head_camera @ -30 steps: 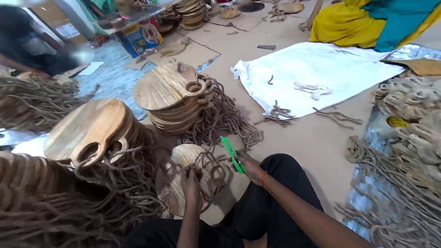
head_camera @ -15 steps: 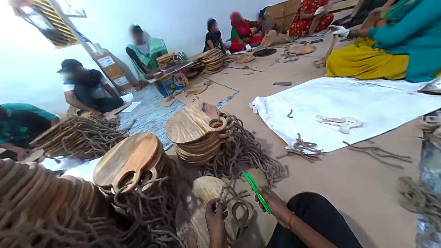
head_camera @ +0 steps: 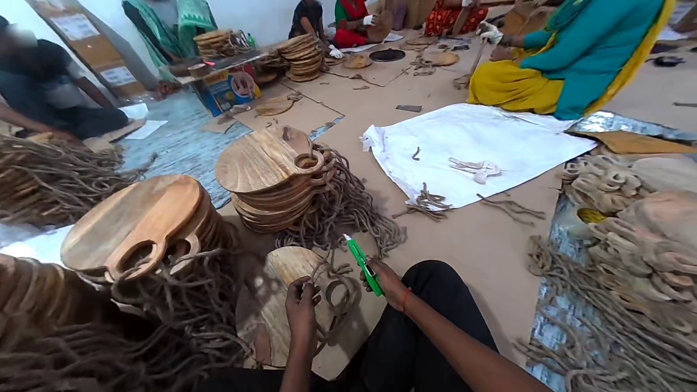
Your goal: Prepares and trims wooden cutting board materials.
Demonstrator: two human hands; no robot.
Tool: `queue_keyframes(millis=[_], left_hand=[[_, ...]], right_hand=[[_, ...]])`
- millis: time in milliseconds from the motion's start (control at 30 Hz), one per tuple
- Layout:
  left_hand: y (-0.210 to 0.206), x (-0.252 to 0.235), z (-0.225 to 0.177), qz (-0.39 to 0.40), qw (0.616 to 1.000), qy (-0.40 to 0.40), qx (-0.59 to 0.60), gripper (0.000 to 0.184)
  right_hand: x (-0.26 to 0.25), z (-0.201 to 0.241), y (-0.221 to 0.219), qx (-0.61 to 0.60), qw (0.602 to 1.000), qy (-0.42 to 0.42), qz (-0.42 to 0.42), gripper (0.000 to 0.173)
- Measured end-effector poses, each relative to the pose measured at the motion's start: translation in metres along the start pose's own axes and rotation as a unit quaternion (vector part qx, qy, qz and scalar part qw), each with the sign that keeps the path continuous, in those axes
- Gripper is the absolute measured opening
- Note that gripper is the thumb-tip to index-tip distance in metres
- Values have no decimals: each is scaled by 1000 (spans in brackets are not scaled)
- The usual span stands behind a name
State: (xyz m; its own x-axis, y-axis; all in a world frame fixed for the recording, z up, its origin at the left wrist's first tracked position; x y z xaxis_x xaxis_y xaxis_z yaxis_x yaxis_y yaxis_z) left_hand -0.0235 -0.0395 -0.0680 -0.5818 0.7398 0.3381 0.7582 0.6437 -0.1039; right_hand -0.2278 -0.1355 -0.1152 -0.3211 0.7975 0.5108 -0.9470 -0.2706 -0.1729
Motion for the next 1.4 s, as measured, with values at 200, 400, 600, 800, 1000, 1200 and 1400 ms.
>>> queue_keyframes(millis=[200, 400, 600, 800, 1000, 1200, 1400], left_hand=[[-3, -2, 0, 36, 999, -10, -34, 22], [-21, 3, 11, 167, 974, -29, -152, 16], [-28, 9, 20, 200, 973, 41, -110, 17], [-26, 7, 29, 218, 953, 56, -203, 28], [-44, 27, 57, 307, 901, 173, -254, 46], [-61, 59, 62, 253, 925, 269, -91, 43], [-49, 66, 58, 246, 931, 257, -83, 42]], right_hand=[[5, 4, -7, 18, 996, 64, 59, 23], [9, 7, -13, 89, 991, 100, 14, 30], [8, -9, -31, 169, 972, 62, 149, 56], [0, -11, -29, 158, 982, 62, 88, 25], [-11, -5, -20, 368, 927, 47, -64, 40], [-11, 5, -18, 448, 886, 50, -106, 32], [-11, -3, -29, 398, 915, 42, -46, 42]])
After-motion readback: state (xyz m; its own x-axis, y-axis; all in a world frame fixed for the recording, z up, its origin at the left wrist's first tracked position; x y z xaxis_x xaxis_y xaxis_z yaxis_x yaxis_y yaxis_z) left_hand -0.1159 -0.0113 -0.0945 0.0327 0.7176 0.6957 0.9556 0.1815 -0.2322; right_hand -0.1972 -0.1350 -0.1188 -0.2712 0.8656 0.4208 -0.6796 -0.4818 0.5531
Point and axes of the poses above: each hand's wrist, its own x-axis away from the middle knuckle, its own y-axis out of the back of the hand, z = x × y, the point moved 5 cm from there along -x, towards the middle knuckle, and after that the axes turned 1 degree about -y, right-handed, at the moved point
